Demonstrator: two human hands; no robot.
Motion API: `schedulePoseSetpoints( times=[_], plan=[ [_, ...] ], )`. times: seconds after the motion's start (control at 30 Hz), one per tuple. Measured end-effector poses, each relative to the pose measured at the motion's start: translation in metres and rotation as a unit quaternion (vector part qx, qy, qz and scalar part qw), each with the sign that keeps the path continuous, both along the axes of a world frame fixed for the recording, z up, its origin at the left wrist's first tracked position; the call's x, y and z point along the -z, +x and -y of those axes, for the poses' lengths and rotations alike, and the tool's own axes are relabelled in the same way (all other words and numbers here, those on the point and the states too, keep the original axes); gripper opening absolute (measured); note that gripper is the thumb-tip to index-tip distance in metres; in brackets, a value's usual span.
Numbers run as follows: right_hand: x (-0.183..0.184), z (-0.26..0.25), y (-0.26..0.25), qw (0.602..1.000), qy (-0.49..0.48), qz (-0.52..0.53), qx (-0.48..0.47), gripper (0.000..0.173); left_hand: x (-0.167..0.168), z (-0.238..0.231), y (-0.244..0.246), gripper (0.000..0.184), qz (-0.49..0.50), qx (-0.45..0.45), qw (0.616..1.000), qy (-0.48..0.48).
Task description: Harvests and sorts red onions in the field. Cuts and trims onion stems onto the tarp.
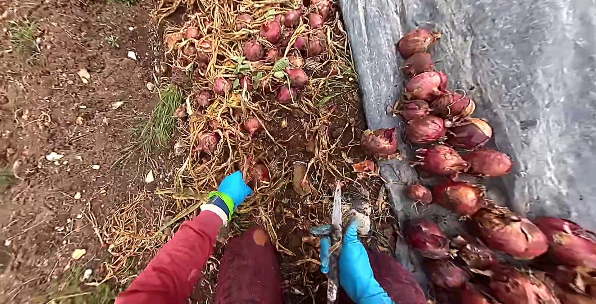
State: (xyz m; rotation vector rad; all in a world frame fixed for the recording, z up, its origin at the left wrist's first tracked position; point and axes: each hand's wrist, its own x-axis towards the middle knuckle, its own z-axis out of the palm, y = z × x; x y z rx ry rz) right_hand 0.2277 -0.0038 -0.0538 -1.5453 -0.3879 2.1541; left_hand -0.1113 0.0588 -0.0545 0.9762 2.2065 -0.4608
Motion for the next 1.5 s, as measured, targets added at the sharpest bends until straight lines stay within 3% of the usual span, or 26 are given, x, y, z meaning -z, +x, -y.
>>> schedulePoseSetpoints(
  times=[0.13, 0.2, 0.3, 0.37, 0.4, 0.47, 0.53, 0.57, 0.63, 0.7, 0.8, 0.9, 1.0, 1.07, 1.2, 1.27, 1.37, 1.5],
  plan=[
    [0.002, -0.034, -0.042, 0.976, 0.085, -0.071, -0.189, 0.092, -0.073, -0.015, 0.02, 0.04, 0.086, 0.073, 0.993, 0.037],
    [-0.013, -0.056, -0.058, 0.966, 0.148, -0.083, -0.193, 0.088, -0.108, -0.028, 0.035, 0.041, 0.104, 0.138, 0.985, 0.011],
    [-0.045, -0.083, -0.063, 0.941, 0.274, 0.029, -0.196, 0.066, -0.149, -0.037, 0.049, 0.043, 0.178, 0.217, 0.958, -0.051],
    [-0.051, -0.088, -0.058, 0.915, 0.309, 0.102, -0.239, 0.07, -0.16, -0.038, 0.044, 0.033, 0.262, 0.226, 0.937, -0.051],
    [-0.053, -0.087, -0.051, 0.907, 0.28, 0.125, -0.289, 0.073, -0.162, -0.035, 0.044, 0.03, 0.253, 0.234, 0.937, -0.061],
    [-0.059, -0.082, -0.035, 0.908, 0.198, 0.112, -0.352, 0.074, -0.169, -0.036, 0.054, 0.043, 0.113, 0.255, 0.956, -0.093],
    [-0.068, -0.062, -0.017, 0.942, 0.153, 0.061, -0.293, 0.071, -0.167, -0.031, 0.057, 0.053, 0.048, 0.191, 0.98, -0.035],
    [-0.069, -0.052, -0.008, 0.951, 0.148, 0.059, -0.264, 0.072, -0.164, -0.026, 0.059, 0.049, 0.068, 0.139, 0.987, 0.029],
    [-0.061, -0.031, 0.011, 0.938, 0.151, 0.074, -0.302, 0.078, -0.166, -0.01, 0.081, 0.039, 0.152, 0.074, 0.981, 0.095],
    [-0.064, -0.015, 0.033, 0.908, 0.201, 0.068, -0.36, 0.084, -0.179, 0.001, 0.127, 0.038, 0.217, 0.139, 0.966, 0.024],
    [-0.086, 0.009, 0.067, 0.922, 0.271, 0.081, -0.263, 0.073, -0.193, 0.012, 0.203, 0.04, 0.273, 0.297, 0.913, -0.064],
    [-0.1, 0.015, 0.103, 0.954, 0.259, 0.134, -0.068, 0.087, -0.186, -0.023, 0.207, 0.036, 0.177, 0.322, 0.929, 0.032],
    [-0.101, 0.004, 0.128, 0.956, 0.224, 0.161, 0.096, 0.089, -0.17, -0.071, 0.143, 0.034, 0.043, 0.19, 0.973, 0.128],
    [-0.092, 0.0, 0.126, 0.963, 0.2, 0.153, 0.098, 0.091, -0.144, -0.076, 0.125, 0.042, 0.006, 0.089, 0.986, 0.142],
    [-0.08, 0.001, 0.102, 0.965, 0.21, 0.153, 0.041, 0.089, -0.016, -0.049, 0.155, 0.065, 0.012, -0.016, 0.998, 0.065],
    [-0.063, 0.003, 0.1, 0.968, 0.193, 0.149, 0.053, 0.089, 0.025, -0.039, 0.172, 0.076, 0.016, -0.087, 0.994, 0.064],
    [-0.04, -0.001, 0.091, 0.978, 0.149, 0.133, 0.068, 0.09, 0.025, -0.037, 0.152, 0.084, 0.06, -0.133, 0.987, 0.062],
    [-0.052, -0.057, 0.039, 0.967, 0.18, 0.116, 0.135, 0.086, -0.038, -0.011, 0.071, 0.087, 0.076, -0.165, 0.972, 0.152]
  ],
)
